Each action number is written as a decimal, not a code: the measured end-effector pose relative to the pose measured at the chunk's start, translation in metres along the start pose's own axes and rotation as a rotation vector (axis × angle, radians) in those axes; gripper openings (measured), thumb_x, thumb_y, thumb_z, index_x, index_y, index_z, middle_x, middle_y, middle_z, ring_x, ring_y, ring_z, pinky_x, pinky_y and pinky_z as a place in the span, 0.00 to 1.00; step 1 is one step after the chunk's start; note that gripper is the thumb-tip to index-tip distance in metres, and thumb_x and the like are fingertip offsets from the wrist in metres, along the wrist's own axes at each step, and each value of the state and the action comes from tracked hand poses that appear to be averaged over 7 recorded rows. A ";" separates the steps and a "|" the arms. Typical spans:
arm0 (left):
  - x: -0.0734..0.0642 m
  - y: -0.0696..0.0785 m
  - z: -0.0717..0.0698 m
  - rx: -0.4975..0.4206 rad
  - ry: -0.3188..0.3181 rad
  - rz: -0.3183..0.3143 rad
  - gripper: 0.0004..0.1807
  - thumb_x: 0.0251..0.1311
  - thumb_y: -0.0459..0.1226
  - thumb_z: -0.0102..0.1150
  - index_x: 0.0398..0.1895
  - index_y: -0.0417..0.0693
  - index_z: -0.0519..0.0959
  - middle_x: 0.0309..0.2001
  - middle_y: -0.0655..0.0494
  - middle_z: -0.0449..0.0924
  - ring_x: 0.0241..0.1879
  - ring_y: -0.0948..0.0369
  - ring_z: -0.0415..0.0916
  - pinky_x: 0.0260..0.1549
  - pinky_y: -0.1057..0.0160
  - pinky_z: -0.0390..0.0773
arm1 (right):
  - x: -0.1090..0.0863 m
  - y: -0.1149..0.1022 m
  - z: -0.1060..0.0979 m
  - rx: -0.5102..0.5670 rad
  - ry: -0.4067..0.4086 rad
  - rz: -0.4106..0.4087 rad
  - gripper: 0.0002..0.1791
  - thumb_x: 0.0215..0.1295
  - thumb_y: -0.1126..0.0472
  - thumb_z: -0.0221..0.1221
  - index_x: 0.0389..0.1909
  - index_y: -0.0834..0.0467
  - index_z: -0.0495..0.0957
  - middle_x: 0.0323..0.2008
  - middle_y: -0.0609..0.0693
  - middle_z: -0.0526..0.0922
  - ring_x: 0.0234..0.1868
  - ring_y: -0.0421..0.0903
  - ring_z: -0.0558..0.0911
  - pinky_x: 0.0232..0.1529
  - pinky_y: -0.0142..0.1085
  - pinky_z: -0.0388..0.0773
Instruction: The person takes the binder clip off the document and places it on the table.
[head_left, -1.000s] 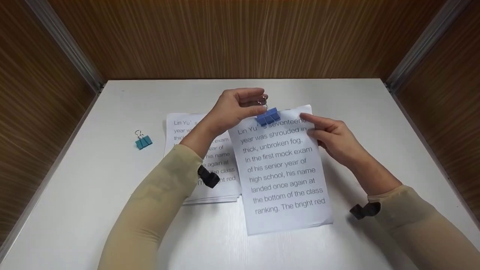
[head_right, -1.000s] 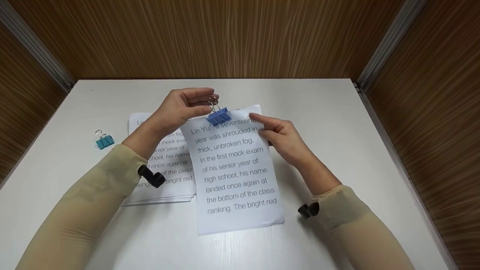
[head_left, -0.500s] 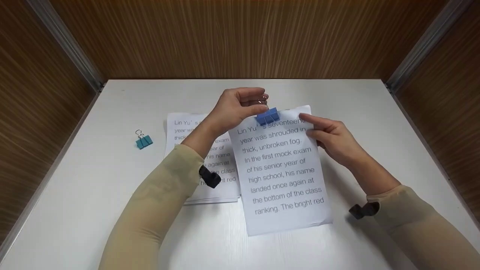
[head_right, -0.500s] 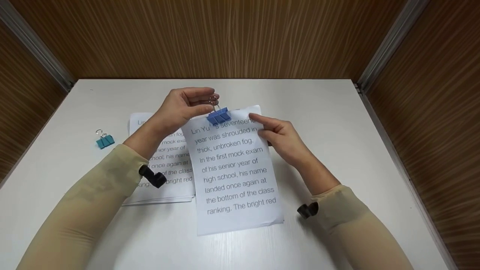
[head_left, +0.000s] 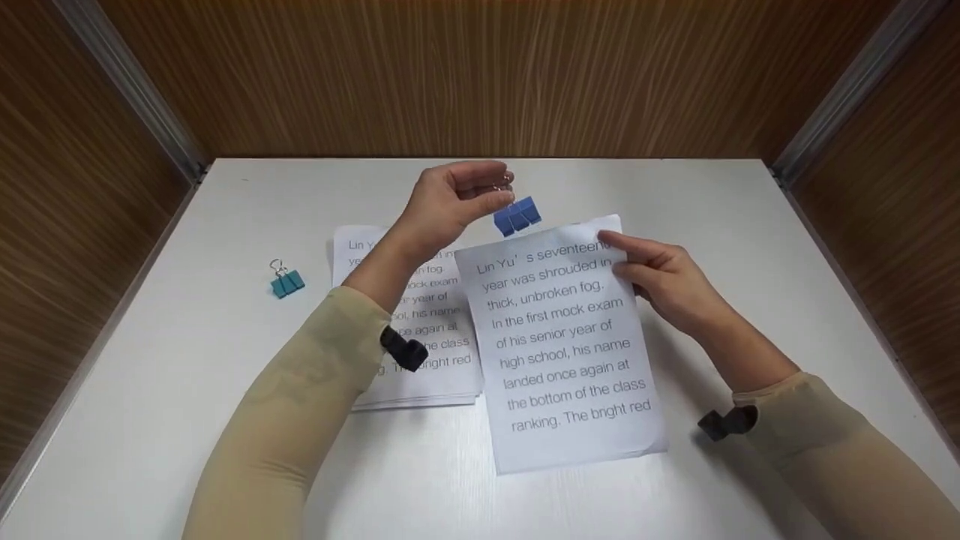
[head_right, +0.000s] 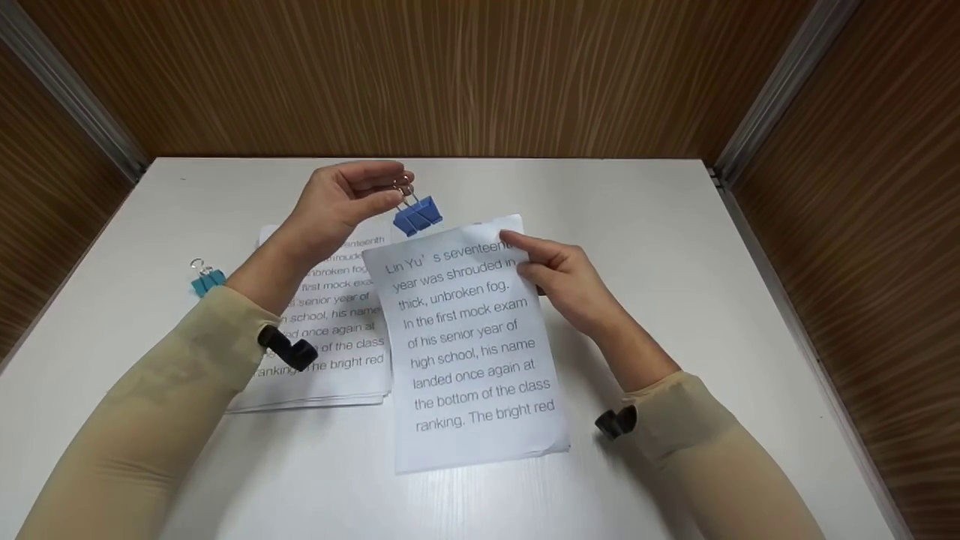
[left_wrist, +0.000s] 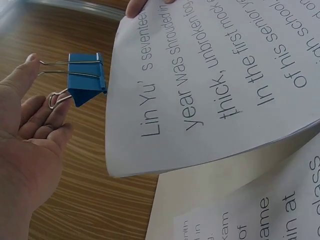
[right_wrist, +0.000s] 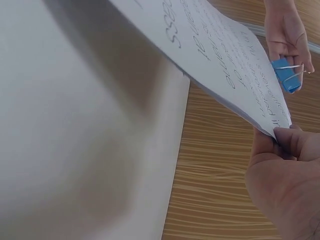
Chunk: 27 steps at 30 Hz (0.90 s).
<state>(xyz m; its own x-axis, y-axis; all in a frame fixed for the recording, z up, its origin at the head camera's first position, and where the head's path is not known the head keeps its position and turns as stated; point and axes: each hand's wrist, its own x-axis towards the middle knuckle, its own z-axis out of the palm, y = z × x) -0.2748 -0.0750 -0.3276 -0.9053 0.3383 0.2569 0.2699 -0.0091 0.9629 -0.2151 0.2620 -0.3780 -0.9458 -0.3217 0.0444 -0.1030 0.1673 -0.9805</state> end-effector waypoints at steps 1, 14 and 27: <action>-0.002 0.002 -0.004 0.001 0.006 0.000 0.24 0.66 0.35 0.74 0.65 0.42 0.83 0.56 0.53 0.87 0.57 0.58 0.84 0.61 0.63 0.81 | 0.000 0.000 0.000 0.004 0.002 0.002 0.27 0.79 0.71 0.55 0.76 0.55 0.74 0.64 0.55 0.83 0.54 0.47 0.87 0.46 0.33 0.86; -0.041 0.014 -0.079 0.064 0.110 0.013 0.22 0.68 0.36 0.72 0.64 0.44 0.83 0.60 0.51 0.86 0.62 0.55 0.82 0.65 0.60 0.78 | 0.002 0.006 -0.009 -0.014 0.025 0.048 0.28 0.80 0.69 0.54 0.77 0.51 0.73 0.68 0.57 0.79 0.55 0.46 0.85 0.45 0.31 0.83; -0.099 0.010 -0.155 0.106 0.257 -0.075 0.26 0.68 0.38 0.72 0.67 0.43 0.81 0.63 0.48 0.83 0.64 0.56 0.81 0.64 0.68 0.76 | -0.001 0.012 -0.017 -0.054 0.051 0.059 0.28 0.81 0.68 0.54 0.77 0.49 0.73 0.68 0.55 0.80 0.52 0.45 0.85 0.40 0.29 0.81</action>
<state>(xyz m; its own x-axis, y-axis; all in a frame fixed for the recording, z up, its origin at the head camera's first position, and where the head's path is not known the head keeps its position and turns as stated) -0.2335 -0.2543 -0.3307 -0.9738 0.0845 0.2109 0.2195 0.1101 0.9694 -0.2206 0.2806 -0.3863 -0.9650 -0.2624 -0.0022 -0.0618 0.2353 -0.9700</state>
